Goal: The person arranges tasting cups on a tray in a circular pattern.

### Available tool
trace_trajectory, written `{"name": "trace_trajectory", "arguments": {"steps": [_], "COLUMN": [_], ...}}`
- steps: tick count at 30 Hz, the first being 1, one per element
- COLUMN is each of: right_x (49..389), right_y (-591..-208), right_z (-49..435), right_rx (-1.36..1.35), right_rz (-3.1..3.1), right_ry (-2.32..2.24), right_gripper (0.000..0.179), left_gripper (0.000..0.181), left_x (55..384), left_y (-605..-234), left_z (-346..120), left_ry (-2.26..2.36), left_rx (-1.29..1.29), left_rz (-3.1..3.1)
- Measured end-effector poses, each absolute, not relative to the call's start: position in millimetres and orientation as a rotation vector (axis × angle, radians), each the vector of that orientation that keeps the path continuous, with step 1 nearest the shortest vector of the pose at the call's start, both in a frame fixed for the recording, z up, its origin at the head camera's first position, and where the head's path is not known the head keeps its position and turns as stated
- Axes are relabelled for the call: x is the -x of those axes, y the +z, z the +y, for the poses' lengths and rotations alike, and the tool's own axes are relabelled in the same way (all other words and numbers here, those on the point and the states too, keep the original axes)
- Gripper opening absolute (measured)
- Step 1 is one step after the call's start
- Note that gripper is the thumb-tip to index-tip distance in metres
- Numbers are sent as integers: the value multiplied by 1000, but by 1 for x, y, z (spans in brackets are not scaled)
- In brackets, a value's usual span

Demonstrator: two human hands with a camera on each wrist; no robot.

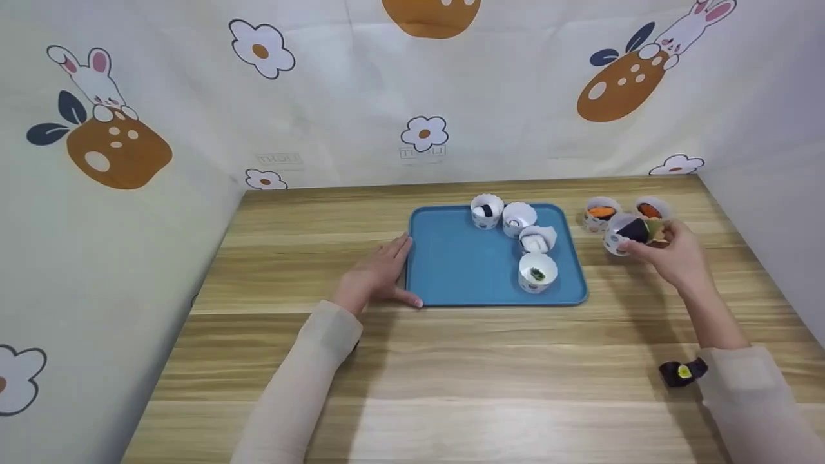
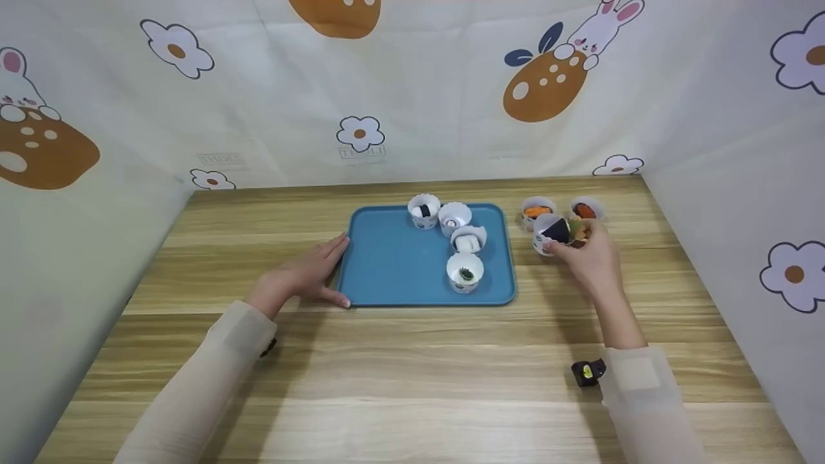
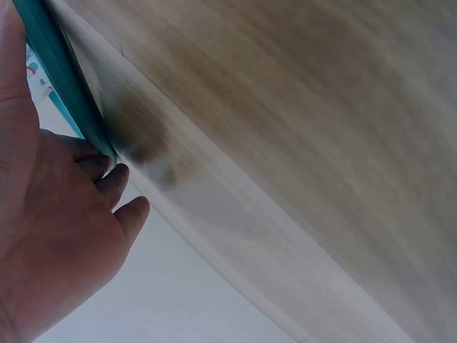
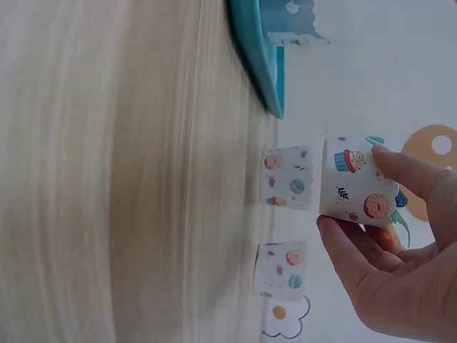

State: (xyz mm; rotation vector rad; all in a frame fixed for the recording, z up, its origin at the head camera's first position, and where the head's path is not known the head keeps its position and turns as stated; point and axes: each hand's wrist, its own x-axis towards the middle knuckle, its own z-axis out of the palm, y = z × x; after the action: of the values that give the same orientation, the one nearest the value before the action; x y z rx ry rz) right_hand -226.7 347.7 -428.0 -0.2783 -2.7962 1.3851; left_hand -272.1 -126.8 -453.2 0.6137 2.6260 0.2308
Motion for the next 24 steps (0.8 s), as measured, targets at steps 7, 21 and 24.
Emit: {"name": "trace_trajectory", "arguments": {"steps": [7,21,24], "right_x": [224,221,221], "right_y": [-423,-409,-409], "right_z": [332,300,293], "right_rx": [161,31,3], "right_rz": [-2765,-2782,-2770], "right_ry": [1446,1482,1505], "right_gripper": [79,72,73], "left_gripper": [131,132,132], "left_x": [272,274,273], "left_y": [-453,-456,-456], "left_z": [-127,-127,-127], "left_ry": [226,214,212], "left_rx": [-610,-611,-608], "left_rz": [2630,2635,2636]}}
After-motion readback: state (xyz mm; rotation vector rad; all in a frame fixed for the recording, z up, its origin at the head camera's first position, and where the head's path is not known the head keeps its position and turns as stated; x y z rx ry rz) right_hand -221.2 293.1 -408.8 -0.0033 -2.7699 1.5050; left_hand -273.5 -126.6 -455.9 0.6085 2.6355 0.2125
